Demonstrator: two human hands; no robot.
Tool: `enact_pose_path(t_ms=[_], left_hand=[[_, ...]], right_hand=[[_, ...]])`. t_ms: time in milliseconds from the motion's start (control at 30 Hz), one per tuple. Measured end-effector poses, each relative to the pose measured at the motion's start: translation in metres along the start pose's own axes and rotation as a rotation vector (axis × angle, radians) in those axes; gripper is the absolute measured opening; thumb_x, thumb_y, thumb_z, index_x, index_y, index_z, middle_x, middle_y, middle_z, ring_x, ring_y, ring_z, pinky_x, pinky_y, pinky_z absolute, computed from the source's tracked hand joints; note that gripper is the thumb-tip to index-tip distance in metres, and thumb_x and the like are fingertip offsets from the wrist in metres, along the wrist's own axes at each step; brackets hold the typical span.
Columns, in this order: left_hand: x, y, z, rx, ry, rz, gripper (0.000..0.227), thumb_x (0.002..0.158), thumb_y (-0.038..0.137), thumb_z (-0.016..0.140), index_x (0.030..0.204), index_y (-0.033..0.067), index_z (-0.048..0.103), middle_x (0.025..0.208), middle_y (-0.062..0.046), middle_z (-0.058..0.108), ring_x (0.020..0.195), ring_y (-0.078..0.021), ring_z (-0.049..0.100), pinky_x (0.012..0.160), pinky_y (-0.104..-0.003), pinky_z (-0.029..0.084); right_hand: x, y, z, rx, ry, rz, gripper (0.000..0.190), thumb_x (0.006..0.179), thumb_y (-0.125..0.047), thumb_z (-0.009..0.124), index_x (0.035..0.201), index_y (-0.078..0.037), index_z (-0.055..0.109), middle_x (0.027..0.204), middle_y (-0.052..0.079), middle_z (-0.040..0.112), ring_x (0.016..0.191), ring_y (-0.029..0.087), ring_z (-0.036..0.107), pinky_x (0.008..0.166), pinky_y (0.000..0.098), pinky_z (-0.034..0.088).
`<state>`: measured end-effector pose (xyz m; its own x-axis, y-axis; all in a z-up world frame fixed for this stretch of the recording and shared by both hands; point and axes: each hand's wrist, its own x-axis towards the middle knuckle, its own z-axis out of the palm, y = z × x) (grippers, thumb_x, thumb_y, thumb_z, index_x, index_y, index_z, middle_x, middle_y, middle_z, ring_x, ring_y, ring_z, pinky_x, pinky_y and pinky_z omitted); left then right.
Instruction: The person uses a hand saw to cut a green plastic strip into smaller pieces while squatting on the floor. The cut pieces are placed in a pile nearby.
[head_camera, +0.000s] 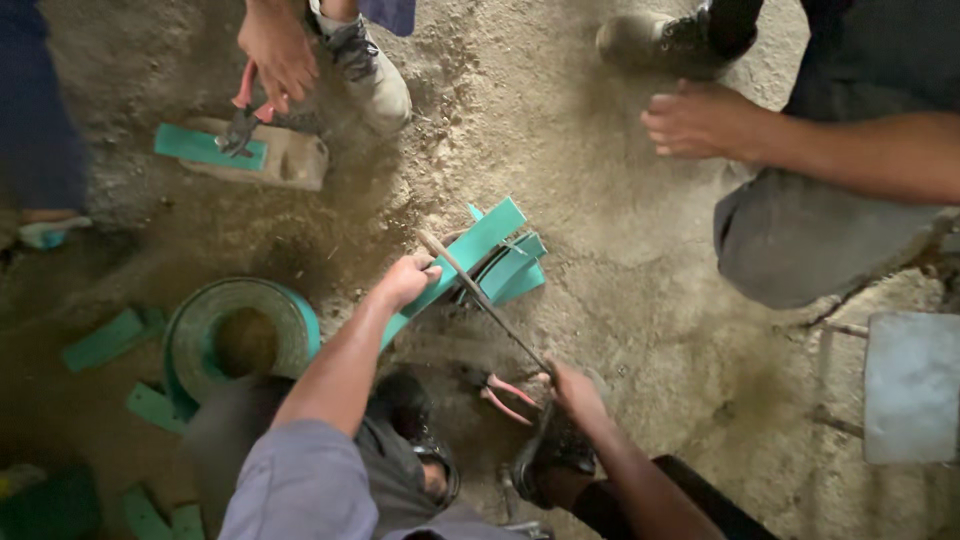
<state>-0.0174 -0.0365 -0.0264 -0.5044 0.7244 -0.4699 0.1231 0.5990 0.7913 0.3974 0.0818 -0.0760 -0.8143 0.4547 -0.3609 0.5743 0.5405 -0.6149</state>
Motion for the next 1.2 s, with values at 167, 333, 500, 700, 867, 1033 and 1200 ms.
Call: enact_pose_path(t_ms=[167, 333, 500, 700, 867, 1033, 1200], left_hand=[[-0.011, 0.007, -0.007, 0.198, 0.005, -0.120, 0.035, 0.091, 0.030, 0.073, 0.115, 0.0051, 0.074, 0.106, -0.019, 0.076, 0.096, -0.0268, 0.072, 0.088, -0.041, 0.053], [-0.022, 0.029, -0.007, 0.104, 0.018, -0.062, 0.034, 0.091, 0.029, 0.068, 0.117, 0.0075, 0.074, 0.109, -0.018, 0.077, 0.102, -0.0291, 0.072, 0.092, -0.041, 0.053], [-0.020, 0.029, 0.000, 0.106, 0.016, -0.041, 0.035, 0.093, 0.031, 0.065, 0.116, 0.0065, 0.074, 0.111, -0.020, 0.076, 0.105, -0.0337, 0.073, 0.093, -0.043, 0.053], [-0.007, 0.039, 0.018, 0.268, 0.029, -0.084, 0.039, 0.092, 0.033, 0.067, 0.120, 0.0063, 0.073, 0.116, -0.025, 0.072, 0.110, -0.0395, 0.069, 0.095, -0.046, 0.053], [-0.025, 0.024, 0.004, 0.210, 0.037, -0.119, 0.043, 0.089, 0.035, 0.068, 0.126, 0.0122, 0.070, 0.118, -0.021, 0.072, 0.109, -0.0369, 0.070, 0.097, -0.045, 0.053], [-0.016, 0.026, 0.001, 0.296, 0.042, -0.143, 0.041, 0.093, 0.038, 0.069, 0.121, 0.0077, 0.074, 0.116, -0.023, 0.073, 0.109, -0.0375, 0.071, 0.096, -0.046, 0.054], [-0.022, 0.034, 0.005, 0.295, 0.038, -0.101, 0.040, 0.090, 0.035, 0.068, 0.123, 0.0121, 0.072, 0.117, -0.020, 0.073, 0.108, -0.0366, 0.071, 0.094, -0.045, 0.054]], right_hand=[[0.026, -0.016, 0.020, 0.214, 0.080, -0.036, 0.066, 0.084, -0.012, 0.063, 0.148, -0.013, 0.046, 0.115, 0.020, 0.073, 0.103, 0.038, 0.070, 0.090, 0.0450, 0.055], [0.000, -0.030, -0.011, 0.015, 0.038, -0.002, 0.055, 0.091, -0.018, 0.064, 0.145, -0.018, 0.053, 0.119, 0.023, 0.069, 0.110, 0.042, 0.066, 0.091, 0.0476, 0.054], [-0.012, -0.026, -0.026, -0.148, -0.031, 0.101, 0.055, 0.094, -0.026, 0.065, 0.146, -0.016, 0.049, 0.121, 0.025, 0.068, 0.113, 0.042, 0.065, 0.095, 0.0500, 0.052], [0.013, -0.023, -0.001, 0.051, 0.056, 0.086, 0.064, 0.088, -0.018, 0.063, 0.149, -0.015, 0.045, 0.120, 0.028, 0.066, 0.110, 0.045, 0.064, 0.091, 0.0521, 0.052], [-0.015, -0.017, -0.014, -0.157, -0.119, 0.081, 0.059, 0.090, -0.014, 0.058, 0.148, -0.021, 0.053, 0.114, 0.025, 0.071, 0.108, 0.043, 0.067, 0.090, 0.0508, 0.054], [0.015, -0.028, -0.003, 0.019, 0.083, -0.003, 0.053, 0.094, -0.024, 0.063, 0.143, -0.013, 0.049, 0.110, 0.027, 0.068, 0.101, 0.046, 0.065, 0.083, 0.0527, 0.053], [0.014, -0.037, -0.008, 0.077, 0.009, 0.073, 0.050, 0.095, -0.021, 0.059, 0.144, -0.018, 0.054, 0.105, 0.025, 0.070, 0.096, 0.044, 0.067, 0.083, 0.0498, 0.055]])
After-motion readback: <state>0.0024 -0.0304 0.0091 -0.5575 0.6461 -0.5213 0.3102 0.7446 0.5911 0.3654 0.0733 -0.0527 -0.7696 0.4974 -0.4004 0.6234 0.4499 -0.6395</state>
